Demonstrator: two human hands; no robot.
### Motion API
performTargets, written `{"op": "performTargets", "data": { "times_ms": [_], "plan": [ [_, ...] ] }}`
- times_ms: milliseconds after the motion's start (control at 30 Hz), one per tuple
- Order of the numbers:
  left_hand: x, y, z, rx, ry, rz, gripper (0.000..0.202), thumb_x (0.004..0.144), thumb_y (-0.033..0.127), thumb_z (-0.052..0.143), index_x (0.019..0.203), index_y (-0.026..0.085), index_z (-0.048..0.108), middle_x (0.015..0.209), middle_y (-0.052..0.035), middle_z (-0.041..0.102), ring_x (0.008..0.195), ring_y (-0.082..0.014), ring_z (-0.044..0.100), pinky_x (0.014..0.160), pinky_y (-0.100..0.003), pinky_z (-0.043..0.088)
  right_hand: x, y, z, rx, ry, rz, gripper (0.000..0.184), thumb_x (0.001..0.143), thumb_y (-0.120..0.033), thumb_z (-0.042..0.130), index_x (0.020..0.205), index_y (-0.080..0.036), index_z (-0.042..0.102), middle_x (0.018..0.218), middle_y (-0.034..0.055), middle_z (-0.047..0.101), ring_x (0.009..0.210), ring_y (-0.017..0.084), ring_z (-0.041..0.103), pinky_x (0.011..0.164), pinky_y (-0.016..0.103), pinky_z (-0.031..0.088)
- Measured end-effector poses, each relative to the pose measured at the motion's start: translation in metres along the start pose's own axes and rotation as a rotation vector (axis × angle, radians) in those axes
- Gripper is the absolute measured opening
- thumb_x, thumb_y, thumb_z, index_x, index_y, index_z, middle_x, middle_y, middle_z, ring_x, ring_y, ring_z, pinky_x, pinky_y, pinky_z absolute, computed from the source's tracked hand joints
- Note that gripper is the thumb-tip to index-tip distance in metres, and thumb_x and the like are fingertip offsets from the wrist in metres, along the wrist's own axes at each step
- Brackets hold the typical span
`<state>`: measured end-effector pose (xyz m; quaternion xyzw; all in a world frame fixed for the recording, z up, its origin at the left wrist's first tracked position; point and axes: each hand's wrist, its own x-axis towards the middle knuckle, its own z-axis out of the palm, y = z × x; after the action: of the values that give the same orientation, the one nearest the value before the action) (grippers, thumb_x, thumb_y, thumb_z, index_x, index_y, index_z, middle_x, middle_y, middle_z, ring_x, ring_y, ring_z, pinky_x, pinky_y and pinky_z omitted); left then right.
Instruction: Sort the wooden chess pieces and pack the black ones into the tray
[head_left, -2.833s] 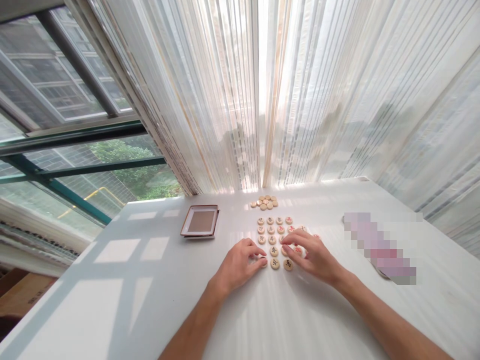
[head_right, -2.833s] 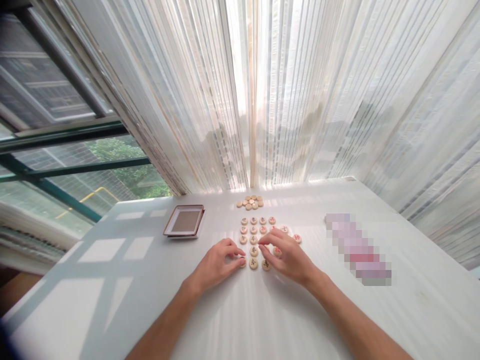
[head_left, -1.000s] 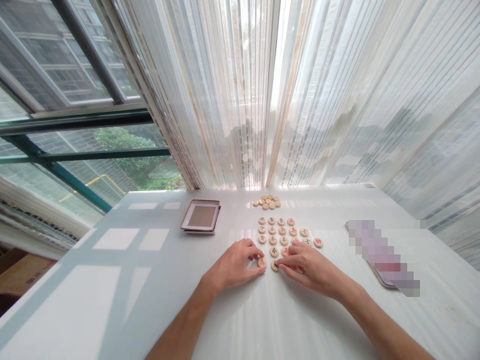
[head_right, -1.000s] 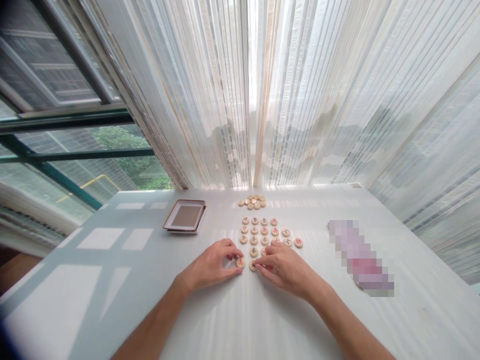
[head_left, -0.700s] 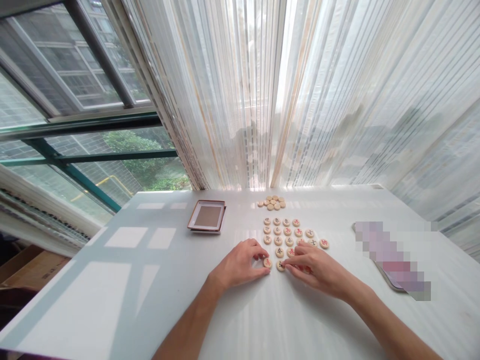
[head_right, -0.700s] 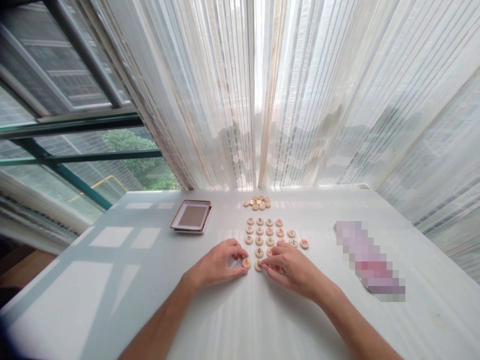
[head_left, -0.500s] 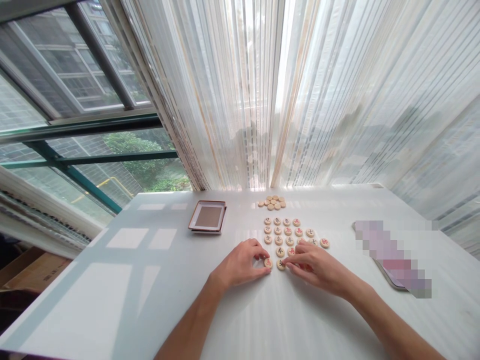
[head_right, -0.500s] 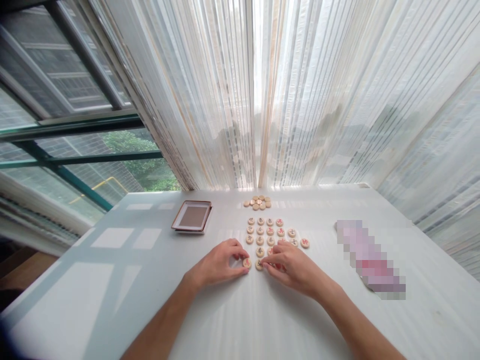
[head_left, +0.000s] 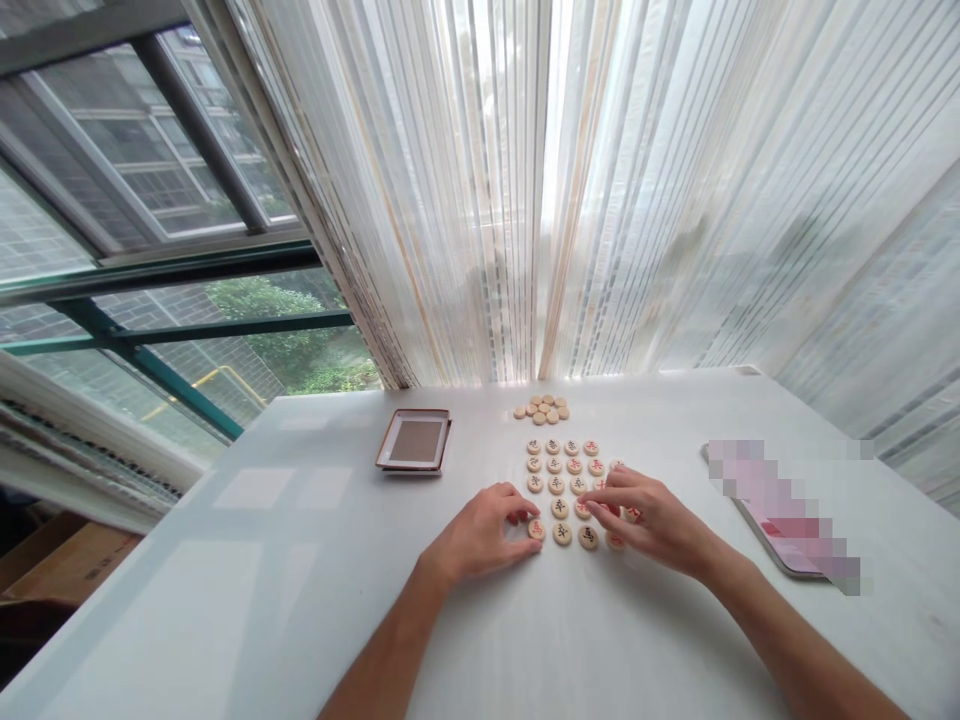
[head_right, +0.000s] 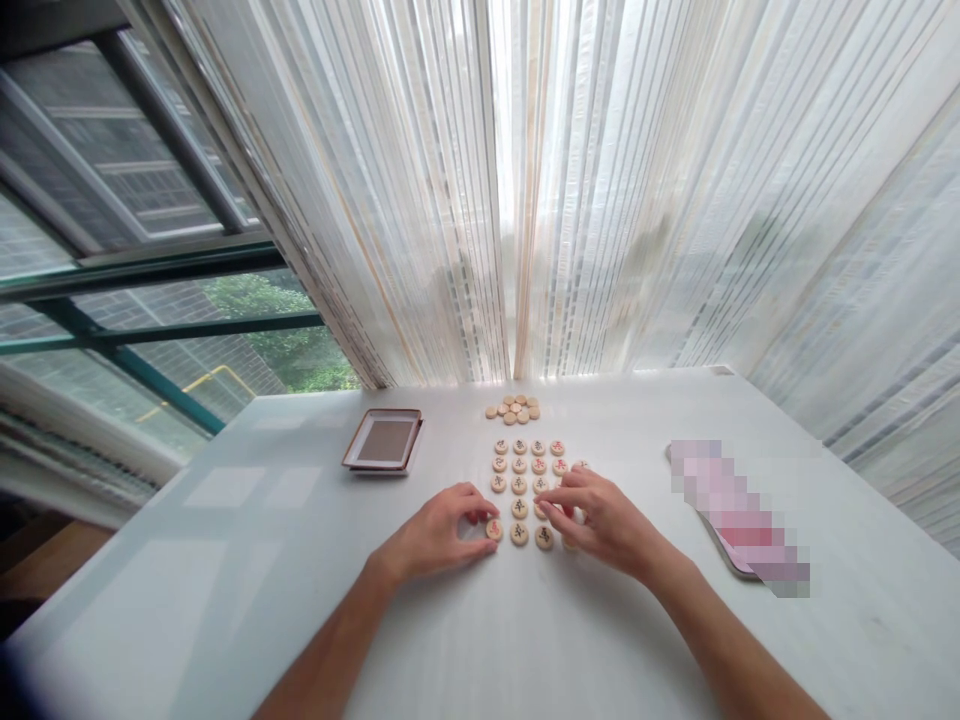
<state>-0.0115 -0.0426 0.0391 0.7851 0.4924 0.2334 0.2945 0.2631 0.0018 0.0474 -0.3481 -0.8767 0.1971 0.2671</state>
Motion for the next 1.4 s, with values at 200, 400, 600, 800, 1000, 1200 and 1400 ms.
{"op": "performTargets", "data": {
  "times_ms": [200,400,600,800,1000,1200,1400],
  "plan": [
    [0.000,-0.001,0.000,0.002,0.001,-0.006,0.036,0.076,0.034,0.078,0.111,0.024,0.071,0.098,-0.0029,0.064,0.085,-0.0167,0.062,0.083,-0.029,0.051,0.000,0.004,-0.001,0.029,0.075,0.021,0.027,0.098,-0.037,0.053,0.100,-0.026,0.078,0.072,0.0043,0.064,0.071,0.018,0.060,0.065,0.029,0.049],
    [0.000,-0.005,0.001,-0.017,-0.008,-0.010,0.032,0.077,0.034,0.077,0.107,0.025,0.072,0.098,-0.0025,0.065,0.085,-0.0158,0.063,0.084,-0.028,0.052,0.000,0.003,-0.003,0.037,0.126,0.025,0.028,0.098,-0.037,0.054,0.098,-0.025,0.079,0.071,0.0042,0.064,0.069,0.017,0.060,0.065,0.029,0.051],
    [0.002,-0.002,-0.009,-0.107,0.019,-0.005,0.042,0.081,0.043,0.074,0.117,0.024,0.068,0.102,-0.0043,0.069,0.087,-0.0167,0.065,0.082,-0.029,0.054,0.000,0.002,-0.003,0.028,0.134,0.006,0.026,0.098,-0.034,0.054,0.098,-0.024,0.077,0.074,0.0047,0.064,0.072,0.018,0.060,0.068,0.030,0.052],
    [0.043,-0.004,-0.039,-0.018,0.139,0.045,0.027,0.094,0.040,0.056,0.113,0.024,0.068,0.104,-0.0039,0.072,0.090,-0.0170,0.067,0.081,-0.029,0.055,0.002,0.017,-0.002,0.039,0.303,0.099,0.027,0.098,-0.035,0.051,0.113,-0.024,0.071,0.092,0.0074,0.067,0.082,0.020,0.065,0.069,0.031,0.055],
    [0.122,-0.043,-0.048,0.253,0.208,-0.038,0.030,0.088,0.028,0.062,0.117,0.021,0.066,0.120,-0.0088,0.068,0.106,-0.0234,0.065,0.098,-0.038,0.050,0.004,0.046,-0.001,-0.005,0.569,0.313,0.031,0.096,-0.042,0.051,0.105,-0.020,0.071,0.089,0.0073,0.070,0.073,0.020,0.064,0.065,0.033,0.054],
    [0.160,-0.065,-0.039,0.307,0.255,-0.106,0.026,0.083,0.030,0.066,0.107,0.018,0.071,0.105,-0.0107,0.073,0.101,-0.0260,0.066,0.094,-0.038,0.050,0.003,0.058,-0.006,0.036,0.666,0.410,0.028,0.095,-0.040,0.053,0.102,-0.019,0.071,0.090,0.0068,0.072,0.073,0.019,0.065,0.067,0.032,0.054],
    [0.143,-0.060,-0.041,0.240,0.330,-0.075,0.016,0.082,0.027,0.067,0.096,0.020,0.071,0.099,-0.0086,0.073,0.096,-0.0252,0.067,0.090,-0.037,0.052,0.004,0.048,-0.008,0.025,0.654,0.348,0.025,0.096,-0.035,0.052,0.102,-0.018,0.070,0.091,0.0071,0.071,0.077,0.020,0.064,0.069,0.033,0.053]
  ]
}}
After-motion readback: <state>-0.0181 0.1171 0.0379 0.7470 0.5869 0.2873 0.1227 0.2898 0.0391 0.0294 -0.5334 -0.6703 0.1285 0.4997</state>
